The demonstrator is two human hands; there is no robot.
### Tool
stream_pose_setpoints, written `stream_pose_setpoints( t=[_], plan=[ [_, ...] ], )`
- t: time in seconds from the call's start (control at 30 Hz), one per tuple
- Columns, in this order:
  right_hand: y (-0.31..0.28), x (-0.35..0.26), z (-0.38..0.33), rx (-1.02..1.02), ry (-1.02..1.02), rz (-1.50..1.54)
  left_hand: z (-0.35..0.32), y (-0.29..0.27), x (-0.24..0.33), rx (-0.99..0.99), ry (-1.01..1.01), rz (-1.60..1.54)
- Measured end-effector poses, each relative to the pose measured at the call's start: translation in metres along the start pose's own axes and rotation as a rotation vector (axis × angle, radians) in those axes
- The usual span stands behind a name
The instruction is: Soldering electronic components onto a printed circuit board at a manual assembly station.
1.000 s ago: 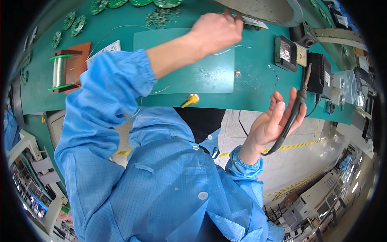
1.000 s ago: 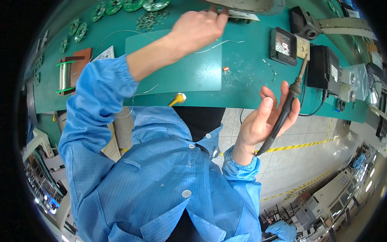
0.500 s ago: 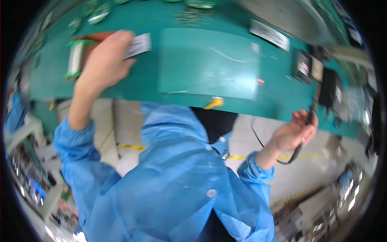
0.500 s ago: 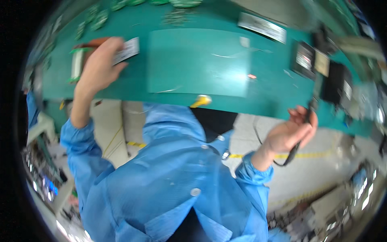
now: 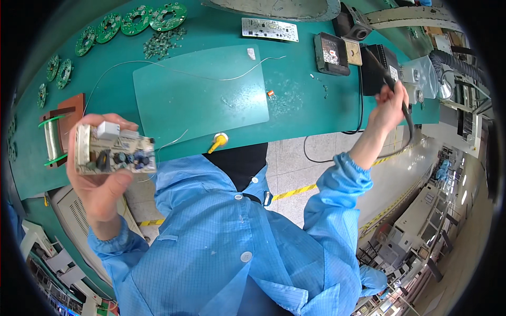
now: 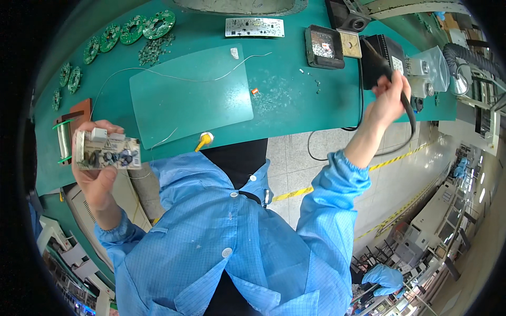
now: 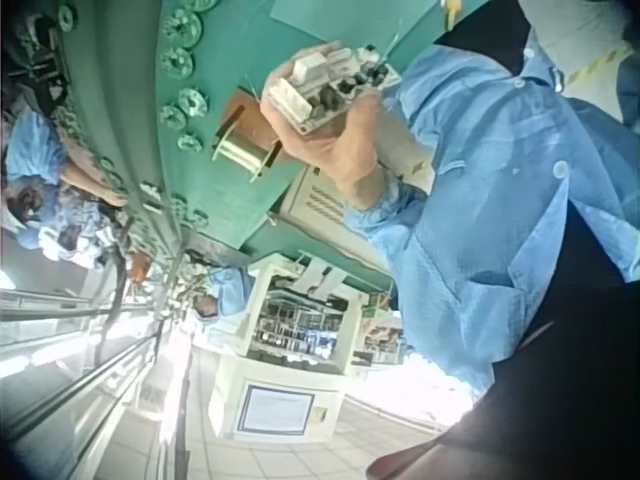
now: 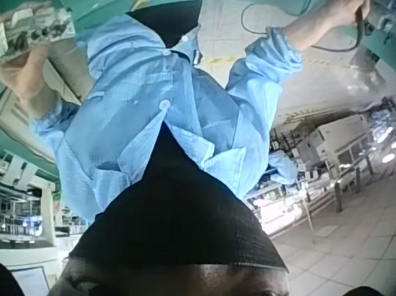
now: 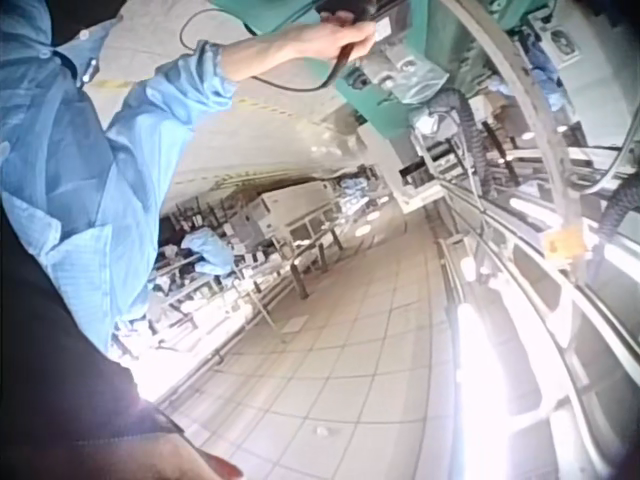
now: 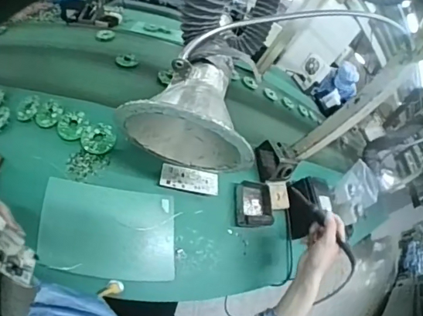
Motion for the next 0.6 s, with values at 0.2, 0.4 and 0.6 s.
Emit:
stream_pose_setpoints(
  t=[0.2,0.4,0.6],
  plan=[
    [0.067,0.051,0.032,-0.308,0.327,0.120,-0.013,0.024,-0.016,0.045,-0.041,-0.246],
    [0.083,0.077,0.031,-0.381,0.511,0.493,-0.023,0.029,-0.027,0.062,-0.112,-0.299],
    [0.071,0.032,-0.066,-0.456,0.226,-0.010,-0.022,0.039,-0.034,0.091,-0.115,-0.462]
  ],
)
Point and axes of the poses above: each hand's wrist, its own z-axis towards the middle knuckle, its own y-axis out of the palm, x = y × z, the point moved 9 cm from there along z, towards the middle knuckle, and after that the axes turned 6 degrees about y, right-handed, at the moved point
